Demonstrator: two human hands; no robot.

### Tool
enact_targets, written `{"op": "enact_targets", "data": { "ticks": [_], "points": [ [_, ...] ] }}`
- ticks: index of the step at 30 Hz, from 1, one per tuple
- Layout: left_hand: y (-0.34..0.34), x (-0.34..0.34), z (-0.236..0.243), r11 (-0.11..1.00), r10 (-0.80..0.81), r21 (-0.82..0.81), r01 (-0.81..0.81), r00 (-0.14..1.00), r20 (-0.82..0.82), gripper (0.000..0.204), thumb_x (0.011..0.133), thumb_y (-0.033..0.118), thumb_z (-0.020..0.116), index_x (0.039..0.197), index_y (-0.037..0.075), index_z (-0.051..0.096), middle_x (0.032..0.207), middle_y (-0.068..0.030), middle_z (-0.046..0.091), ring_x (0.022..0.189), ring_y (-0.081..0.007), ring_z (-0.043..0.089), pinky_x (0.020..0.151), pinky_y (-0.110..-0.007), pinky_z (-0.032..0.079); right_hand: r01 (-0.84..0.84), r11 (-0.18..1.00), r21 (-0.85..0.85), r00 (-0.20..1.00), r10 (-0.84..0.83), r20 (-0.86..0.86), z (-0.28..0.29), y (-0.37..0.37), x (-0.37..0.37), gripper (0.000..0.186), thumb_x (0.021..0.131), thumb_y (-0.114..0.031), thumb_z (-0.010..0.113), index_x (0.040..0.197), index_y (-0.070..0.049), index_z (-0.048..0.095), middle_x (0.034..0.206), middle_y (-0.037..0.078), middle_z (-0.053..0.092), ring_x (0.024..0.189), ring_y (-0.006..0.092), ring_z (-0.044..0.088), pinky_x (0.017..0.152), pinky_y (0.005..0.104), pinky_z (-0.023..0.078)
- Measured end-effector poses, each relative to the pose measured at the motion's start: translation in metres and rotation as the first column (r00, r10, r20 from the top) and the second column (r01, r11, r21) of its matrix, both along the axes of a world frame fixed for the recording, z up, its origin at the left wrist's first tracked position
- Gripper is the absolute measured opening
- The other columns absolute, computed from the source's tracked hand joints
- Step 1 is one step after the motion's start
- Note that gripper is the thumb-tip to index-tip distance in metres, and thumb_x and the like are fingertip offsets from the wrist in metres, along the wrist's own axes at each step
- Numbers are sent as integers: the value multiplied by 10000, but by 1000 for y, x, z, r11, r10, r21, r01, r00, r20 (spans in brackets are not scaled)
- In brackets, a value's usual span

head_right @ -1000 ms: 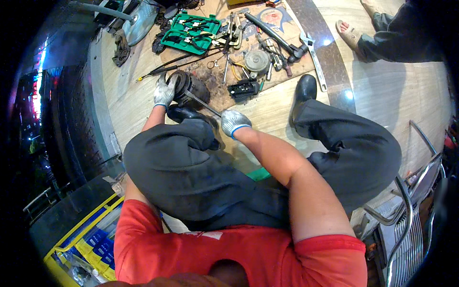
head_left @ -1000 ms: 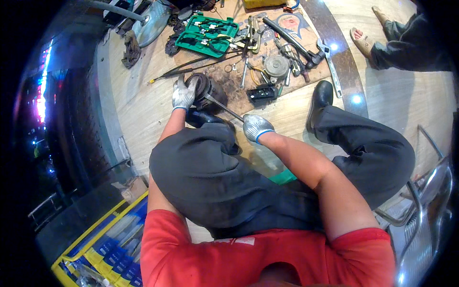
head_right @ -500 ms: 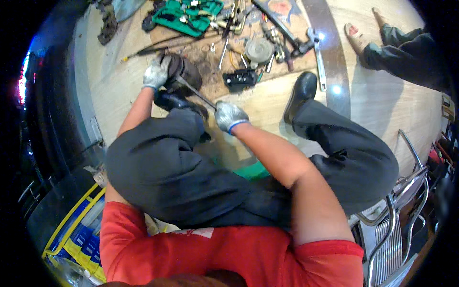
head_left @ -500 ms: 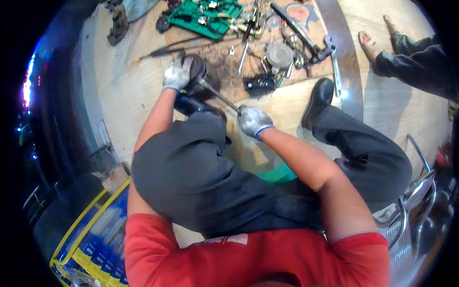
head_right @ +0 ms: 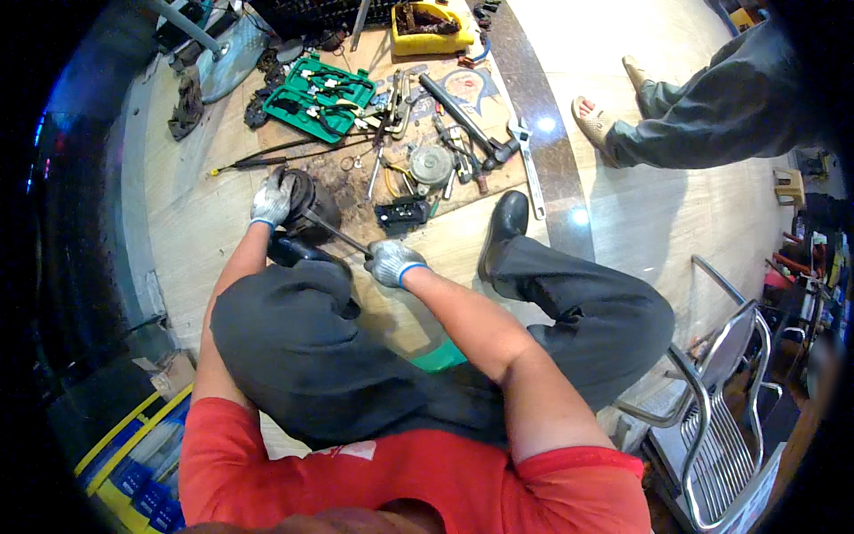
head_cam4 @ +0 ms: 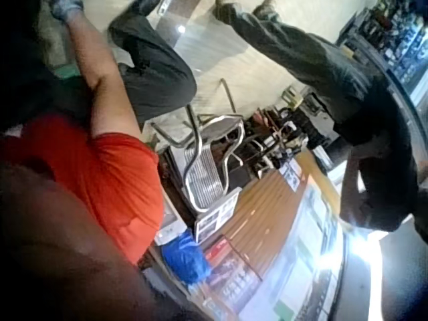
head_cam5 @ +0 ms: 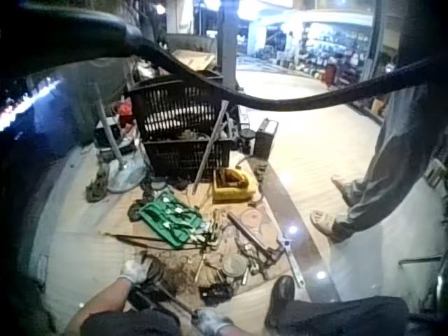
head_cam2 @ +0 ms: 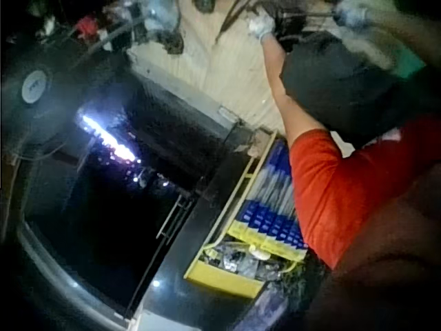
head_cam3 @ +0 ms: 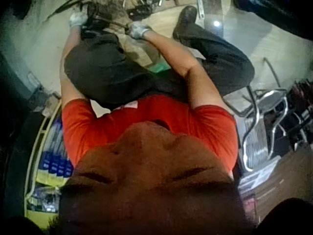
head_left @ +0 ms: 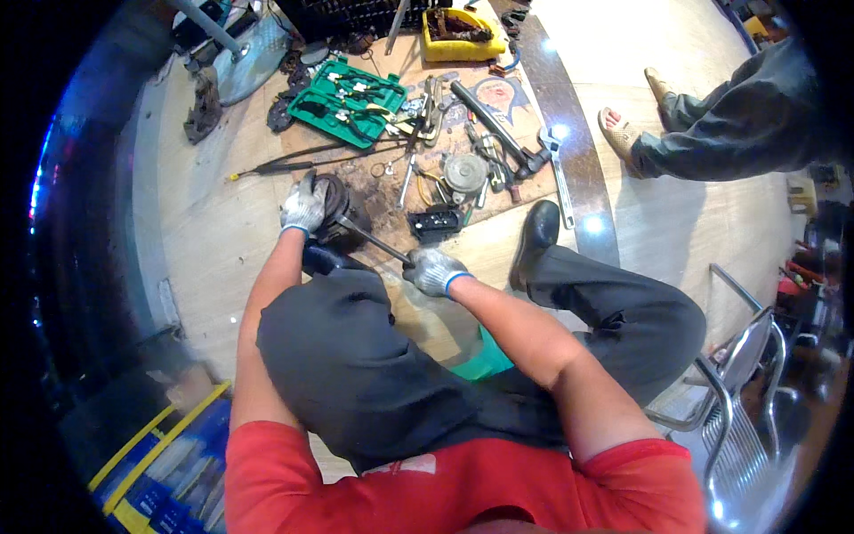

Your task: The person sits on a stool and works on a mechanical assembly, likely a clutch or brake drum, using a screwdriver to pry and separate components. They remove a circular metal part and continue to disassemble the unit with the tool.

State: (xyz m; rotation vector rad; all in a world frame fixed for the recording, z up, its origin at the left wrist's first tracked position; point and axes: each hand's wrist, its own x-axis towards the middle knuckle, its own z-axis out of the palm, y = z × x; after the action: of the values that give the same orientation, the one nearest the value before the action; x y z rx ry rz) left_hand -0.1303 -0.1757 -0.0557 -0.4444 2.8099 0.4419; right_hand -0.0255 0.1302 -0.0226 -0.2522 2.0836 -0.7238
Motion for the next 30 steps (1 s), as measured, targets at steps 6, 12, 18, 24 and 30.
{"op": "enact_targets", "data": {
  "ticks": [6, 12, 18, 24, 30],
  "points": [
    [-9, 1, -24, 915, -376, -164, 370, 927, -9, 347, 1036, 275, 447, 1335, 220, 613, 1521, -135, 449, 1254, -361, 549, 1012, -465, 498, -104, 994, 18, 995, 104, 2, 30, 19, -19, 371, 902, -377, 620, 1051, -46, 699, 1077, 253, 694, 1043, 412, 660, 901, 479, 521],
    [-6, 6, -10, 985, -172, 25, 173, 984, -49, 417, 1026, 337, 473, 1411, 189, 534, 1363, -218, 559, 1161, -406, 602, 962, -498, 507, -171, 965, 201, 892, 238, -383, 6, 119, -144, 272, 975, -311, 576, 1070, -84, 693, 859, 150, 703, 792, 273, 681, 688, 409, 505],
    [-4, 8, -11, 991, -26, 126, 51, 981, -193, 473, 995, 413, 520, 1401, 170, 524, 1284, -235, 605, 1133, -434, 615, 964, -520, 493, 561, 827, -45, 814, -560, -154, 15, 116, -336, 136, 920, -210, 642, 939, -80, 680, 709, 88, 648, 602, 208, 625, 536, 375, 491],
    [-20, 13, -6, 974, -226, -8, 226, 968, -106, 391, 1022, 351, 465, 1364, 193, 570, 1369, -176, 560, 1178, -398, 588, 988, -486, 487, -111, 815, 568, 486, 543, -685, -1, 71, -330, 211, 909, -247, 587, 945, -67, 689, 817, 153, 690, 703, 274, 665, 663, 443, 545],
    [13, 0, -3, 939, -342, 28, 342, 940, -7, 368, 1005, 207, 447, 1324, 144, 620, 1419, -273, 511, 1112, -440, 602, 954, -493, 501, -20, 916, 402, 281, 391, -877, -67, 43, -78, 270, 932, -171, 507, 1095, -1, 639, 882, 189, 659, 649, 292, 648, 644, 483, 536]
  ]
}}
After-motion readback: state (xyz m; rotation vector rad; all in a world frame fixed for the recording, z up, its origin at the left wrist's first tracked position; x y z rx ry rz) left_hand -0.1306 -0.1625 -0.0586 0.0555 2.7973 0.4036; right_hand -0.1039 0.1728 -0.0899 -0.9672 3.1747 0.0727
